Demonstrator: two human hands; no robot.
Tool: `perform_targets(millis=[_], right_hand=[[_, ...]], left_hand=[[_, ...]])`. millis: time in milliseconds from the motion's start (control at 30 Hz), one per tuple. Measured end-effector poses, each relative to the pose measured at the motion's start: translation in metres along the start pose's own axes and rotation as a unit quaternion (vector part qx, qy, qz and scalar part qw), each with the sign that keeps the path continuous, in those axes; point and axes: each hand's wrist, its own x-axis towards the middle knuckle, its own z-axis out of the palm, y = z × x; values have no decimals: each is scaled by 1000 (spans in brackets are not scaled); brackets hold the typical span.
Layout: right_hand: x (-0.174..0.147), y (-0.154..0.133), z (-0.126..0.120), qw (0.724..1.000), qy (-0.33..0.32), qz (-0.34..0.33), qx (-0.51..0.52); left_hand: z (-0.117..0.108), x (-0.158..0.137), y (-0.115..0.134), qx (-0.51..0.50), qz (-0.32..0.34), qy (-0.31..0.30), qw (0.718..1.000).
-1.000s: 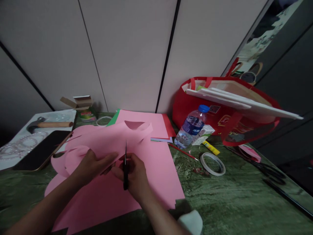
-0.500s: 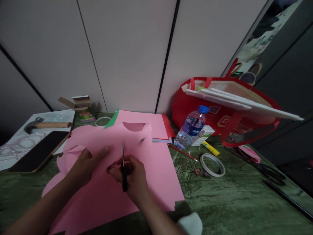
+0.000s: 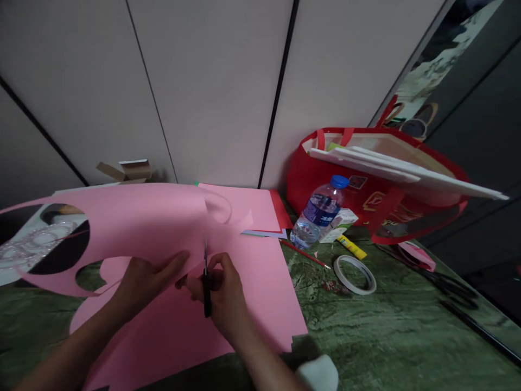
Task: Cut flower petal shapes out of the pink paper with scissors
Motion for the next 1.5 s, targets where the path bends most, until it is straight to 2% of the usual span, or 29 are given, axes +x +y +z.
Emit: perform_targets(millis=[233, 367, 433, 533, 633, 733, 833, 967, 1133, 1333, 1500], right_hand=[[1, 3, -3, 999, -9, 23, -22], [2, 6, -8, 993, -85, 64, -41], [2, 6, -10, 992, -104, 63, -28], [2, 2, -11, 993, -114, 16, 30], [1, -4, -14, 986, -155, -17, 65], [1, -9, -18, 981, -175, -29, 77], [3, -10, -24, 978, -201, -9, 62], [5, -8, -29, 972, -233, 38, 19], [5, -9, -31, 963, -263, 50, -11], [4, -17, -34, 958, -275, 67, -38], [4, -17, -33, 962, -261, 65, -49]], left_hand=[[-1, -2, 3, -13, -5, 42, 999], [-6, 0, 8, -54, 39, 82, 994], [-10, 1, 11, -65, 54, 91, 992], [-15, 3, 12, -48, 39, 70, 996], [-19, 5, 10, -19, 35, 28, 999], [-20, 7, 8, -2, 31, 32, 999], [-20, 8, 8, -16, 16, 40, 999], [-21, 9, 9, -86, 26, -10, 996], [-24, 8, 9, -122, 31, -41, 991], [-26, 10, 6, -203, 19, -65, 977], [-25, 9, 4, -207, 18, -67, 976]])
